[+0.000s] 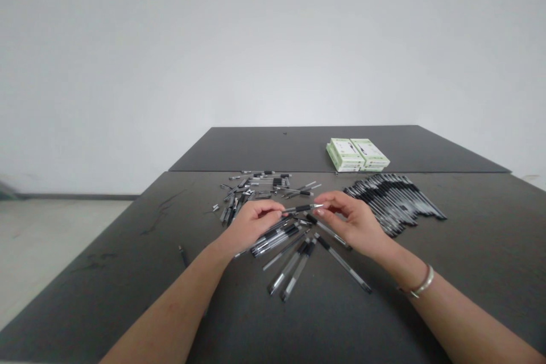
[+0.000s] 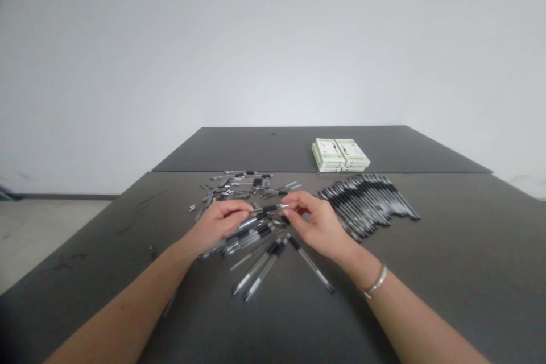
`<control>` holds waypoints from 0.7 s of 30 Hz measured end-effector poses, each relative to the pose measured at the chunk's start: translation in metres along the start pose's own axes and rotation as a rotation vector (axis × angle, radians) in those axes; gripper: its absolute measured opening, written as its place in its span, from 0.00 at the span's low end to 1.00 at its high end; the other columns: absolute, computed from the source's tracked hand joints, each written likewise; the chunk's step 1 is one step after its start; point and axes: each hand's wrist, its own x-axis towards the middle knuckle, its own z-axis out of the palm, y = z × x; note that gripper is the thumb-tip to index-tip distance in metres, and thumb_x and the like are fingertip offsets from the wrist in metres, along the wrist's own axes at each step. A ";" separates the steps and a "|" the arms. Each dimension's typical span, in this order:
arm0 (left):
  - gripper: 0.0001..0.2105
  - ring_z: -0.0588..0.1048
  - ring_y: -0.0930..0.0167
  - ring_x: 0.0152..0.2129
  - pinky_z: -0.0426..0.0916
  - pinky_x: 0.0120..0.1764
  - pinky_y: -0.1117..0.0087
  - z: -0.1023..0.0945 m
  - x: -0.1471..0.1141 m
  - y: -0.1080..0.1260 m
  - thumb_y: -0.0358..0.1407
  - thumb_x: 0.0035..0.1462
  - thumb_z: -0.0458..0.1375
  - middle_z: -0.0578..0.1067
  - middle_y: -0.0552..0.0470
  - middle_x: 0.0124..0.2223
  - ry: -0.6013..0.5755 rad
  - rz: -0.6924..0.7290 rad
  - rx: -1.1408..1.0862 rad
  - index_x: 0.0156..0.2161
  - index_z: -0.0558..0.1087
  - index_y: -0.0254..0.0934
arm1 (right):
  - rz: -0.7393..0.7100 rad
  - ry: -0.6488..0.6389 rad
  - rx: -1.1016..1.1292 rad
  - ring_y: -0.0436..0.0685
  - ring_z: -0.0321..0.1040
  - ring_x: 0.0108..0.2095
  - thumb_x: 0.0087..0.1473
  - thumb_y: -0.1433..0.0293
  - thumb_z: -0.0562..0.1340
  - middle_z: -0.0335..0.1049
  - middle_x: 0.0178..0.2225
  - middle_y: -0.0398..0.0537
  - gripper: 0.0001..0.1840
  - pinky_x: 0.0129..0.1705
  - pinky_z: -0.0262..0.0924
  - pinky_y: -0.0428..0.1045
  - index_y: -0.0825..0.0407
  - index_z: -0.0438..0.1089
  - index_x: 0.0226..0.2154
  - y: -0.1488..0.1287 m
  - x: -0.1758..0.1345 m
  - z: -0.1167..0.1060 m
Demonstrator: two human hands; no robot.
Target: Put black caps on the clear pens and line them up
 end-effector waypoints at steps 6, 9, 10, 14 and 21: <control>0.11 0.62 0.77 0.17 0.56 0.23 0.76 -0.001 0.000 0.002 0.36 0.56 0.55 0.68 0.56 0.20 -0.024 0.013 0.015 0.34 0.77 0.33 | -0.033 -0.009 -0.133 0.52 0.69 0.29 0.58 0.65 0.59 0.74 0.28 0.45 0.09 0.33 0.61 0.46 0.52 0.71 0.32 -0.004 0.001 -0.001; 0.11 0.65 0.76 0.21 0.58 0.24 0.76 0.000 0.000 0.004 0.36 0.55 0.55 0.73 0.52 0.26 -0.025 0.030 0.028 0.34 0.78 0.32 | -0.037 -0.055 -0.205 0.51 0.66 0.25 0.61 0.63 0.54 0.70 0.23 0.43 0.16 0.30 0.57 0.45 0.52 0.69 0.27 -0.008 0.001 -0.002; 0.10 0.67 0.75 0.22 0.59 0.25 0.76 0.000 0.000 0.005 0.36 0.55 0.55 0.74 0.51 0.28 -0.024 0.040 0.030 0.34 0.78 0.32 | -0.032 -0.066 -0.218 0.50 0.65 0.24 0.62 0.63 0.53 0.69 0.22 0.43 0.18 0.29 0.57 0.45 0.52 0.68 0.25 -0.008 0.001 -0.002; 0.10 0.67 0.75 0.22 0.59 0.24 0.76 0.001 -0.001 0.006 0.36 0.55 0.56 0.74 0.51 0.29 -0.035 0.035 0.022 0.34 0.78 0.32 | 0.001 -0.109 -0.205 0.50 0.63 0.23 0.64 0.61 0.49 0.67 0.20 0.43 0.23 0.29 0.56 0.45 0.52 0.66 0.22 -0.007 0.000 -0.001; 0.11 0.66 0.75 0.19 0.58 0.23 0.76 0.000 0.000 0.002 0.37 0.55 0.56 0.71 0.53 0.22 -0.007 0.011 0.019 0.34 0.78 0.33 | -0.043 -0.090 -0.154 0.52 0.66 0.29 0.59 0.64 0.57 0.72 0.30 0.46 0.11 0.30 0.58 0.46 0.52 0.69 0.39 -0.004 0.000 -0.003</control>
